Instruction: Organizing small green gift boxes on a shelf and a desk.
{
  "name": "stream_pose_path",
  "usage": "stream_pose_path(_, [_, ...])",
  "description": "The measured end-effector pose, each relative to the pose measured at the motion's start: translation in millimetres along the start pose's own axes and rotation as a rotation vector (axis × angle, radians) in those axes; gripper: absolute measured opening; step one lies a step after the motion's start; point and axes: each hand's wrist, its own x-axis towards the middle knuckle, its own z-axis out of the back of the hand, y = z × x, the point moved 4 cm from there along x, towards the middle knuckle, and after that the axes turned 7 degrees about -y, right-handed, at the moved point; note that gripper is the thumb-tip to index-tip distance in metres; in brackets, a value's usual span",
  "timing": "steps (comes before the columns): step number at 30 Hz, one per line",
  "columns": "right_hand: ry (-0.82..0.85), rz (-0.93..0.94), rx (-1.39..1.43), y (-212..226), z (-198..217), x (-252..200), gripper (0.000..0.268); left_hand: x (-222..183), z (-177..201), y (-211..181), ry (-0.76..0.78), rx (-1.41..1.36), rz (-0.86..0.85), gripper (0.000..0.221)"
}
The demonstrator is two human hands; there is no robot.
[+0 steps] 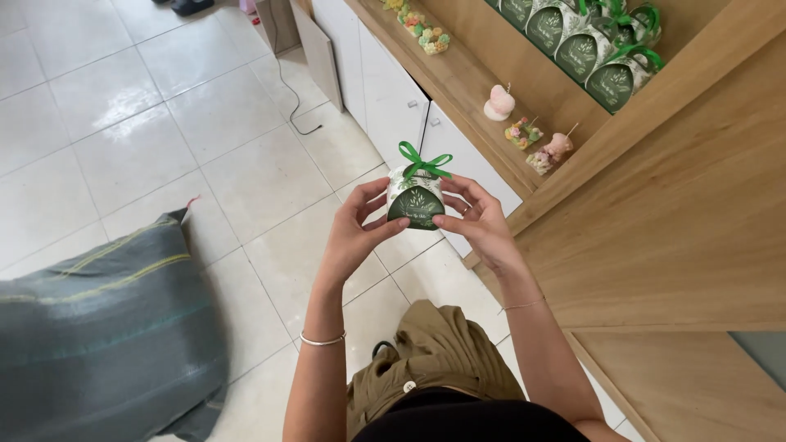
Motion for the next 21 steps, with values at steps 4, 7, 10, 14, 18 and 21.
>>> stream_pose_path(4, [-0.028, 0.049, 0.008, -9.7, -1.9, 50.0, 0.064, 56.3, 16.7, 8.2, 0.053, -0.014, 0.031, 0.065])
stream_pose_path(7, [-0.064, 0.001, 0.024, -18.6, -4.2, 96.9, 0.062, 104.6, 31.5, 11.6, 0.056, -0.021, 0.048, 0.066])
stream_pose_path(10, [-0.064, 0.016, 0.026, -26.0, -10.0, 151.0, 0.062, 162.3, 47.6, 15.7, 0.07, 0.0, 0.059, 0.066])
stream_pose_path(14, [-0.082, 0.076, 0.043, -26.5, -12.0, 227.3, 0.06, 247.9, 58.4, 17.3, 0.108, 0.007, 0.032, 0.066])
stream_pose_path(18, [-0.17, 0.116, -0.001, -16.3, -7.8, 284.5, 0.059, 320.4, 56.2, 17.4, 0.167, -0.037, -0.025, 0.065])
stream_pose_path(21, [-0.204, 0.159, -0.038, -3.0, -7.0, 316.7, 0.063, 364.7, 47.9, 17.9, 0.211, -0.088, -0.016, 0.064])
